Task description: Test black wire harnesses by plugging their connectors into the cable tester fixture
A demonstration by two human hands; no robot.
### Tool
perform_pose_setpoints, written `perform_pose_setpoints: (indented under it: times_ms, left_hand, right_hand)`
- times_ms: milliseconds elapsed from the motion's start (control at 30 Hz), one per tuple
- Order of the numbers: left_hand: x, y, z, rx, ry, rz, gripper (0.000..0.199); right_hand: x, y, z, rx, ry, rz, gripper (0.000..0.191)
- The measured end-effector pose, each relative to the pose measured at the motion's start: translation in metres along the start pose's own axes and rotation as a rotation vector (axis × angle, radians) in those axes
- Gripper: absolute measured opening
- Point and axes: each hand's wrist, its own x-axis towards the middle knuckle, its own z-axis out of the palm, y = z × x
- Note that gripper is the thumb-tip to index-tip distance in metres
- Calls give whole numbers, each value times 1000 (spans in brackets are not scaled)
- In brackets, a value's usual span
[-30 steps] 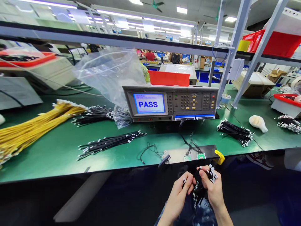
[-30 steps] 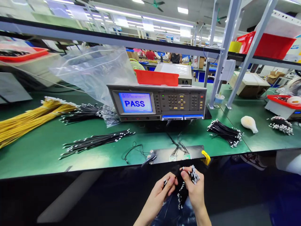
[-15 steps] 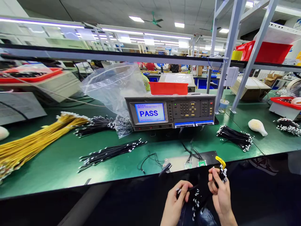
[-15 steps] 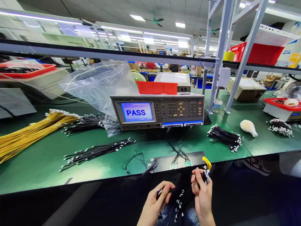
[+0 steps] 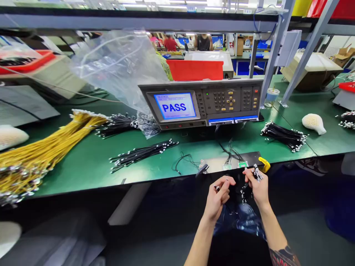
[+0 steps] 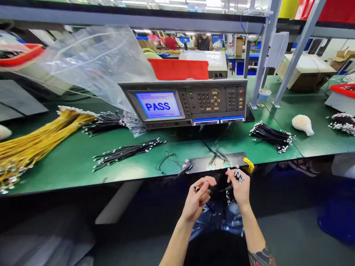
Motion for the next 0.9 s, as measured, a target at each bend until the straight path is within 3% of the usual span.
perform_pose_setpoints:
  times_ms: [167,400,900]
  left_hand:
    - [5,-3,3,1,-38,-14,57]
    - [10,-7,3,38,40,3,56]
    - [14,-8,-2,129,90,53,54]
  right_hand:
    - [3,1,3,-70,4,-61,44]
    - [3,5,6,-103,7,-68,45]
    - [4,10,9,-125,22,-102,41]
